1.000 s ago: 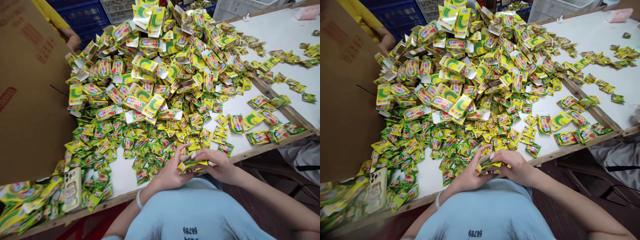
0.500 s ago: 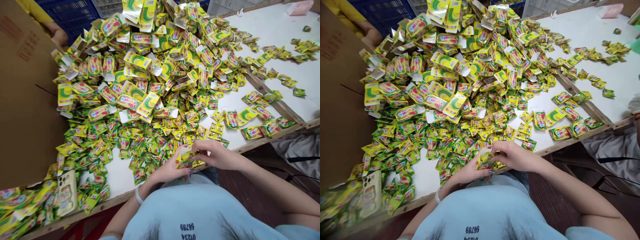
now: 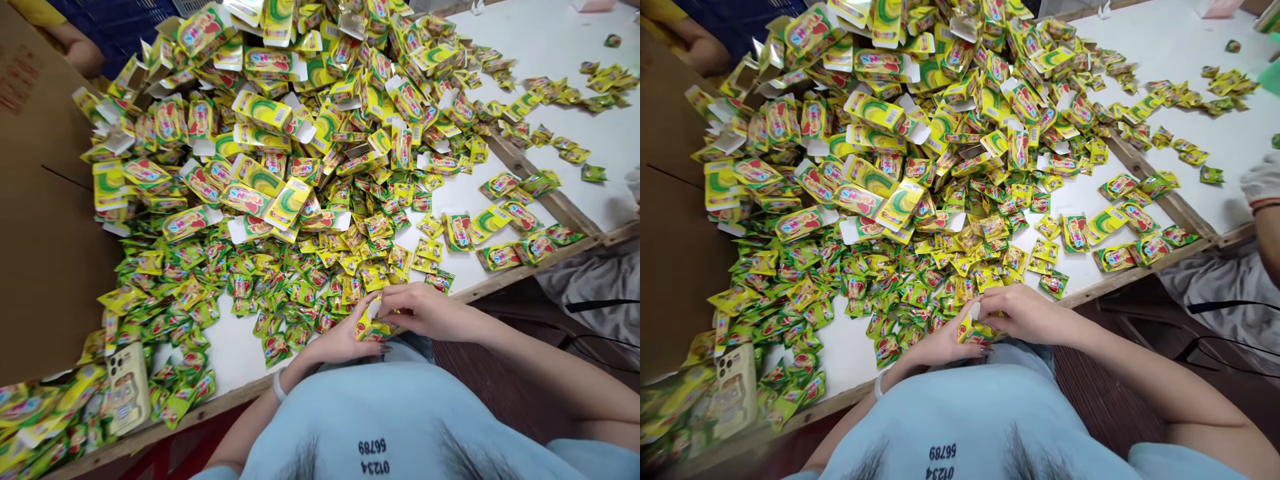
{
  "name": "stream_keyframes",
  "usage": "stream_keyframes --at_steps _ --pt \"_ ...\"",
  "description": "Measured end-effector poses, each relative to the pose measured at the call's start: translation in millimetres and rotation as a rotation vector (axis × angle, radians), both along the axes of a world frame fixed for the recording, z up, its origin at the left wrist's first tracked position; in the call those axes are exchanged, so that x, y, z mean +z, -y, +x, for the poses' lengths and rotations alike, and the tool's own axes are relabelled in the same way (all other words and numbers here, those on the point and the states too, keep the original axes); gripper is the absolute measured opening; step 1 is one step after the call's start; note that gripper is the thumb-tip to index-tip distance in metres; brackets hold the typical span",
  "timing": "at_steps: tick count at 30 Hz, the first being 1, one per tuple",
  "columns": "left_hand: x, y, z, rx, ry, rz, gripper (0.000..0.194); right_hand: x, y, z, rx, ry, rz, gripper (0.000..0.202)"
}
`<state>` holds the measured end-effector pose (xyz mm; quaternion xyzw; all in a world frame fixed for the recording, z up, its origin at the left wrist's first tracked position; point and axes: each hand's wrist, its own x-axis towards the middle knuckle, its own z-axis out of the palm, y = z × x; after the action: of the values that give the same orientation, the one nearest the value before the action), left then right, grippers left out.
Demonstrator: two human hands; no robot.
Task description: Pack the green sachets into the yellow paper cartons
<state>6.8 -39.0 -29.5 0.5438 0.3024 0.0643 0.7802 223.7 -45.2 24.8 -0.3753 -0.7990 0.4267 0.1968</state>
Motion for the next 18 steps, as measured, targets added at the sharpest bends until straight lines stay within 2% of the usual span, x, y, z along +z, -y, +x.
stream_keyframes --at_steps 3,6,9,11,14,18 --pt "-6.2 -3 0 -0.028 0.038 -0.141 0.104 1.5 0 0 0.014 0.064 -0.001 0.020" --pt "-6.2 -9 -2 -0.068 0.066 -0.230 0.097 2.0 -2 7 0.036 0.011 -0.077 0.020" --pt "-3.0 -14 -3 -0.086 0.080 -0.285 0.094 -2.8 0 13 -0.086 -0.054 -0.131 0.017" --pt "-2.8 -14 -3 -0.088 0.072 -0.296 0.100 -6.9 3 12 -0.125 -0.088 -0.119 0.013" --pt "-5.7 -11 -1 -0.085 0.028 -0.240 0.106 -9.0 12 8 -0.038 -0.069 -0.131 0.021" --pt "-7.6 -8 5 -0.088 -0.061 -0.035 0.115 -11.7 25 13 0.093 -0.070 -0.266 0.025"
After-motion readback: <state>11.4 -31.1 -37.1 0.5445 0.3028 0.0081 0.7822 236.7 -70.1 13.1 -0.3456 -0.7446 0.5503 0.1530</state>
